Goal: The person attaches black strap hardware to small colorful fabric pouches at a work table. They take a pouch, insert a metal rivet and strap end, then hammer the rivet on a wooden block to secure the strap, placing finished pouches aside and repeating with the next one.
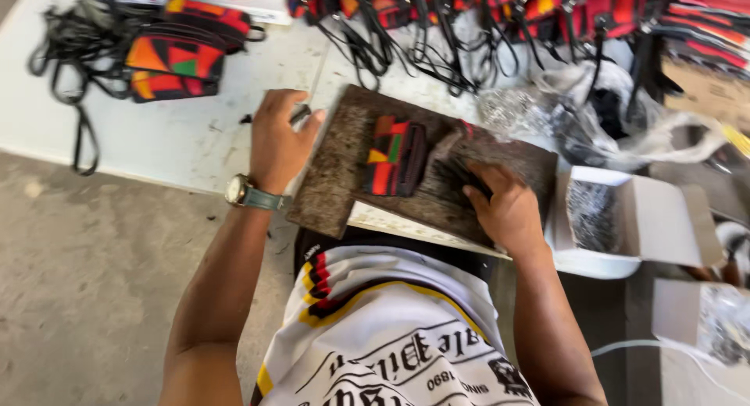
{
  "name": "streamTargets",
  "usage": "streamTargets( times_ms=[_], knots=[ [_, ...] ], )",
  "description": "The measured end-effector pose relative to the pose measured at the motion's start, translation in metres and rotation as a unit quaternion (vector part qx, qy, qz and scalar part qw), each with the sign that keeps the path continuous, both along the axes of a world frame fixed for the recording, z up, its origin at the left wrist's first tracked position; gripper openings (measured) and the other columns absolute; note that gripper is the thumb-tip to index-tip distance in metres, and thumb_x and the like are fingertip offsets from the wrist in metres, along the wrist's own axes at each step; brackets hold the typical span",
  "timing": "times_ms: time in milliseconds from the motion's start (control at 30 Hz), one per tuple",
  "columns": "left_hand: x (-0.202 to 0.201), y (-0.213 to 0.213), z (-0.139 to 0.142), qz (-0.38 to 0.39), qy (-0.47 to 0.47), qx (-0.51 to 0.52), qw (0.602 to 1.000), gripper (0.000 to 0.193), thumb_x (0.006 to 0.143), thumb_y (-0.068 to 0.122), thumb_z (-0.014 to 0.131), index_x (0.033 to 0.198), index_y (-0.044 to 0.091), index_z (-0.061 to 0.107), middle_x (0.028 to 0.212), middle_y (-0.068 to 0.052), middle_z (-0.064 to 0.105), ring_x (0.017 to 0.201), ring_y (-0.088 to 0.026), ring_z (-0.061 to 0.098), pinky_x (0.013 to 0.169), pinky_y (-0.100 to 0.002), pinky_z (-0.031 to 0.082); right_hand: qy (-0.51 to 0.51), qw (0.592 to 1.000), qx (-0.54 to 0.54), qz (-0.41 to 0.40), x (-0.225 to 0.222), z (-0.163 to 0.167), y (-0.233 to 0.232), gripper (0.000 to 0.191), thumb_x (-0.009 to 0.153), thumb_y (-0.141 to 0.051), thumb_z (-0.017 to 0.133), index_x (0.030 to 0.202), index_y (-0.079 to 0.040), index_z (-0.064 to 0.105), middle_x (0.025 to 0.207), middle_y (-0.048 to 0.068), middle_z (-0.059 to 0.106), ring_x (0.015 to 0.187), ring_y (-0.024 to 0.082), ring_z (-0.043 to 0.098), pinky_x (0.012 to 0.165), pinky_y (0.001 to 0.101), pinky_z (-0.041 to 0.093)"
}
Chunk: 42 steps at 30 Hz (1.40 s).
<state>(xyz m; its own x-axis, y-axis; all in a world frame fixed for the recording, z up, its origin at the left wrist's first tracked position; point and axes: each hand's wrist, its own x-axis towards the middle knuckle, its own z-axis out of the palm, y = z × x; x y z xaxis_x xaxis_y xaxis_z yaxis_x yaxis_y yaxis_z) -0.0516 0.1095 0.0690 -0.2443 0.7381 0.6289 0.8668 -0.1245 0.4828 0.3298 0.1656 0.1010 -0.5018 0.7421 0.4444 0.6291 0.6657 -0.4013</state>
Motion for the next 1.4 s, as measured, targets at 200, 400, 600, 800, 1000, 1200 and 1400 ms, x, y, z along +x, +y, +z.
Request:
streamTargets(
  times_ms=[200,400,600,800,1000,1200,1400],
  knots=[
    [0.094,0.044,0.003,-0.05,-0.03,-0.155,0.986,0.077,0.089,0.052,0.087,0.128,-0.007,0.058,0.117,-0.032,0.059,0.101,-0.048,0.062,0.081,-0.053,0.052,0.06,0.99,0.007,-0.125,0.069,0.039,0.048,0.013,0.095,-0.007,0.076,0.108,-0.002,0.077,0.099,0.017,0.075,0.083,0.026,0.075,0.073,0.0361,0.057],
    [0.103,0.062,0.016,-0.089,-0.154,-0.271,0.946,0.085,0.069,0.045,0.093,0.128,0.0,0.051,0.111,-0.022,0.07,0.1,-0.035,0.071,0.087,-0.043,0.056,-0.004,0.999,0.049,0.008,0.095,0.036,0.13,0.011,0.093,-0.006,0.078,0.103,-0.001,0.077,0.099,0.015,0.076,0.081,0.028,0.074,0.073,0.037,0.058],
    [0.099,0.023,0.045,-0.223,-0.197,-0.056,0.953,0.064,0.085,0.019,0.086,0.137,0.006,0.052,0.112,-0.014,0.071,0.102,-0.024,0.071,0.088,-0.037,0.058,-0.208,0.978,0.006,-0.019,0.034,-0.023,0.202,0.018,0.095,-0.027,0.072,0.103,-0.015,0.081,0.097,0.013,0.077,0.081,0.035,0.073,0.075,0.0457,0.059],
    [0.113,-0.009,0.042,-0.267,-0.264,-0.034,0.926,0.032,0.099,0.016,0.075,0.124,0.005,0.059,0.093,-0.005,0.061,0.082,-0.01,0.058,0.073,-0.026,0.049,-0.247,0.966,-0.022,-0.066,0.027,-0.052,0.219,0.023,0.089,-0.032,0.073,0.098,-0.011,0.076,0.098,0.018,0.074,0.087,0.04,0.07,0.075,0.052,0.056],
    [0.133,-0.003,0.03,-0.209,-0.304,0.004,0.929,0.015,0.102,0.013,0.076,0.11,0.007,0.065,0.075,0.002,0.057,0.063,-0.002,0.041,0.057,-0.022,0.034,-0.156,0.985,-0.054,-0.053,0.043,-0.051,0.225,0.018,0.098,-0.027,0.07,0.106,-0.011,0.076,0.099,0.021,0.074,0.09,0.041,0.071,0.084,0.0506,0.057],
    [0.134,-0.005,0.036,-0.233,-0.303,0.022,0.924,0.021,0.098,0.011,0.073,0.113,0.004,0.061,0.087,0.004,0.064,0.068,0.001,0.051,0.06,-0.022,0.044,-0.231,0.96,-0.107,-0.115,0.018,-0.038,0.216,0.024,0.086,-0.032,0.079,0.099,-0.012,0.076,0.101,0.019,0.074,0.095,0.04,0.069,0.085,0.051,0.055],
    [0.123,-0.015,0.037,-0.261,-0.279,-0.014,0.924,0.02,0.103,0.015,0.067,0.117,0.004,0.058,0.071,0.006,0.056,0.057,-0.001,0.04,0.053,-0.023,0.032,-0.178,0.974,-0.096,-0.106,0.018,-0.04,0.216,0.019,0.092,-0.026,0.075,0.101,-0.009,0.075,0.098,0.02,0.074,0.092,0.04,0.07,0.081,0.0509,0.056]
  ],
)
